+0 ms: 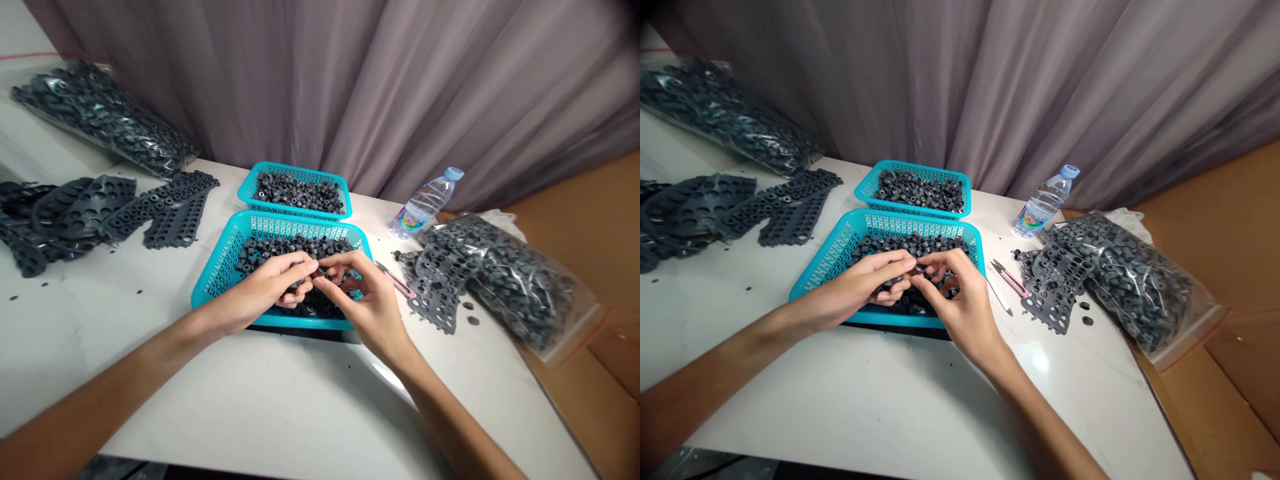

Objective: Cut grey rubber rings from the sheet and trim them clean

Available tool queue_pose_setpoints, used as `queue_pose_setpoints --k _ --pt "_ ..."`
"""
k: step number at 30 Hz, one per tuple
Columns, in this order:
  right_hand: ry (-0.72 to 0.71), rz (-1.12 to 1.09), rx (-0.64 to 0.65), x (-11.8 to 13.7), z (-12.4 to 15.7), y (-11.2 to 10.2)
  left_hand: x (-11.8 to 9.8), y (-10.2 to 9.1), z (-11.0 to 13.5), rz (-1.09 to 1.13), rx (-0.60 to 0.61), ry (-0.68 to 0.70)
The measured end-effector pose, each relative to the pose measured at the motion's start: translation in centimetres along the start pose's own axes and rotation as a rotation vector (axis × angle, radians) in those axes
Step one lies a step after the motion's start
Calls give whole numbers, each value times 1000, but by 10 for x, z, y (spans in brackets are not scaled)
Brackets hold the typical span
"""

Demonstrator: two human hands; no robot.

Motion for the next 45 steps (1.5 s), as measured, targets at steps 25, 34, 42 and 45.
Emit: queue_pose_setpoints --k 25,34,42,45 --pt "74 -114 -78 -1 -1 -4 -3 -1 -1 14 -31 14" --pt "158 619 -245 -63 -29 -111 -5 -7 1 -26 -111 81" --pt "453 758 10 -150 -22 -178 -3 -5 1 -33 -123 69" --pt "441 763 39 -153 -21 -175 -2 -5 1 -66 -121 69"
Point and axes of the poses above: each hand's wrist, its own z-axis away from the middle knuckle, its own y-axis out of the palm, x = y × z, the point moved 5 cm from there along -z, towards the middle knuckle, and after that the axes turned 4 degrees about z, right-handed, at the moved point
